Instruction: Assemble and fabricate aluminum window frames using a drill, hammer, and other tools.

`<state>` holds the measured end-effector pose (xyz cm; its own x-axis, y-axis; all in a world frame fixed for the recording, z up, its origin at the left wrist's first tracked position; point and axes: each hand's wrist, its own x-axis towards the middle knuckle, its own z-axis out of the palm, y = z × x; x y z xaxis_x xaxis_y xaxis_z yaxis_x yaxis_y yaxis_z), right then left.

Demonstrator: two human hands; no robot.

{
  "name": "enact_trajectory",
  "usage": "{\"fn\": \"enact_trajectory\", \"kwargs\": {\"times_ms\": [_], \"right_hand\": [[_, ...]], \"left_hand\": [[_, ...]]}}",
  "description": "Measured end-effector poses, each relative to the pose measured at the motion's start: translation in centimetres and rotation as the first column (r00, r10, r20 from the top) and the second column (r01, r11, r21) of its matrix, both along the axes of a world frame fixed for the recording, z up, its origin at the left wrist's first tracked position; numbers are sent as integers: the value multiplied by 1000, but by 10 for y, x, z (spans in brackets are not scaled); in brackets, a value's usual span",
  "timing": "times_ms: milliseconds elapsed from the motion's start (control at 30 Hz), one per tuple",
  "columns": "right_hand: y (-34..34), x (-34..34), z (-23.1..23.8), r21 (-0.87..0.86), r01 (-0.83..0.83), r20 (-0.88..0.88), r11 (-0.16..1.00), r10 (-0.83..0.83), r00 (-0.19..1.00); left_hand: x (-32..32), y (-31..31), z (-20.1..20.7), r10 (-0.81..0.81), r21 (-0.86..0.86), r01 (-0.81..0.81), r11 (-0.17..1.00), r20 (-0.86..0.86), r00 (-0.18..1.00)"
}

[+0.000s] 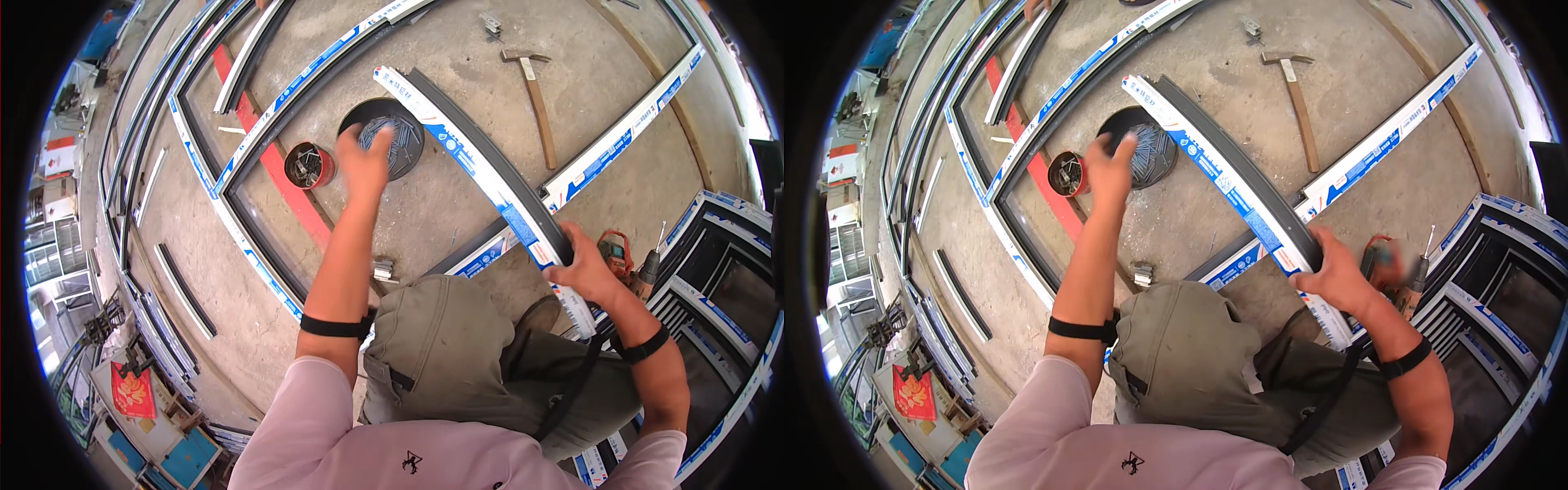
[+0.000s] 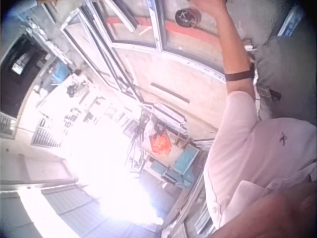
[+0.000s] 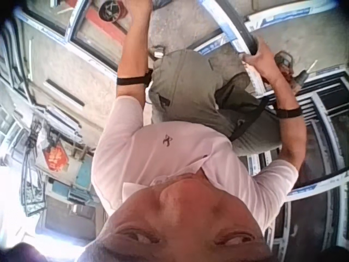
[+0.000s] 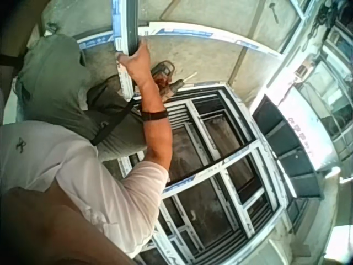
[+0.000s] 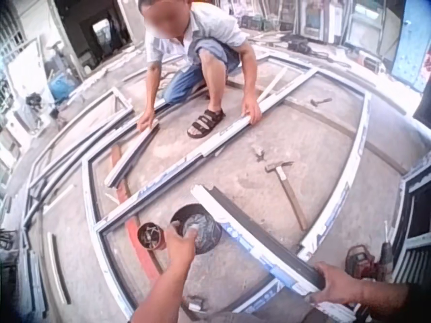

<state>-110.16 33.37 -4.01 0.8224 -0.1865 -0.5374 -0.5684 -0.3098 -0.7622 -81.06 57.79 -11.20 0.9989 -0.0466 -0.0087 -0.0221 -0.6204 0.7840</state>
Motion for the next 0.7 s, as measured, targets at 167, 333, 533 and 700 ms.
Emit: {"fn": "enact_trajectory", "kwargs": {"times_ms": [167,333,533,700], "right_hand": [[3,12,15,350,118,-6,929,-124,992],[-11,22,18,587,172,-36,791,-187,982],[-28,26,17,593,195,-36,781,-216,976],[-25,47,14,630,288,-114,722,-281,953]], "left_hand": [[-3,59,-66,199,135,-161,978,-348,916],[6,66,-79,171,-42,-267,963,-670,722],[14,130,-13,109,-235,-330,914,-643,758],[8,305,49,386,-274,-592,758,-543,746]]}}
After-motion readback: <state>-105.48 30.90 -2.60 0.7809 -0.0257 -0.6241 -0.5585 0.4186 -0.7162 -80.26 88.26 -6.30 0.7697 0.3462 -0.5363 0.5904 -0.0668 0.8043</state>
